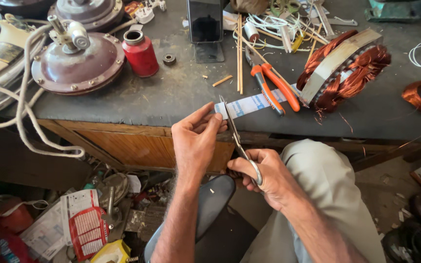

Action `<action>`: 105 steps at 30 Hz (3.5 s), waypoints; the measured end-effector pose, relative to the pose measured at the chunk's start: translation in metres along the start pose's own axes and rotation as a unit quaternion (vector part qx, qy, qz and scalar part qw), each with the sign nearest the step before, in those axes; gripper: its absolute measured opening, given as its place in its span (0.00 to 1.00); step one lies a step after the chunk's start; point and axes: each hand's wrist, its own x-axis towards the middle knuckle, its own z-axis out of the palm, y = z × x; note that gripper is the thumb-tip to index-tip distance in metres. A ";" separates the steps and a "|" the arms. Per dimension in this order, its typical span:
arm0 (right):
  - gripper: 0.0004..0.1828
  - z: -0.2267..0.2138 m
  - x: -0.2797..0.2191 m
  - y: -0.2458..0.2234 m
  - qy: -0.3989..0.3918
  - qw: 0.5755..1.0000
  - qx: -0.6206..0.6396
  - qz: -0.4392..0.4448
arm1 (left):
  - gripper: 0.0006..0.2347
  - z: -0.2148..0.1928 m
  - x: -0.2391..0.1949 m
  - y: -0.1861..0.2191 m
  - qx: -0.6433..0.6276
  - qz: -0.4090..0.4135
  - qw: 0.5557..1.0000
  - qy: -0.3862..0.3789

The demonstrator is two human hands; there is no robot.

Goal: The person winds copper wire around a motor stator by hand, carefully placing each turn into the slots. They then cut a strip of paper with scissors and use pliers to trim a small wooden stick, likely for insulation or securing the windings.

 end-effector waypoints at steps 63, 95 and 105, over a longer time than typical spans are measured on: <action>0.18 -0.004 -0.045 0.001 -0.044 0.998 -0.033 -0.003 | 0.14 0.006 -0.014 0.014 -0.089 0.014 0.994 -0.066; 0.13 -0.008 -0.041 0.018 0.004 0.998 -0.052 -0.036 | 0.13 0.007 -0.014 0.014 -0.092 -0.003 0.993 -0.078; 0.13 -0.007 -0.041 0.019 0.012 0.997 -0.055 -0.048 | 0.13 0.007 -0.013 0.013 -0.107 -0.003 0.991 -0.080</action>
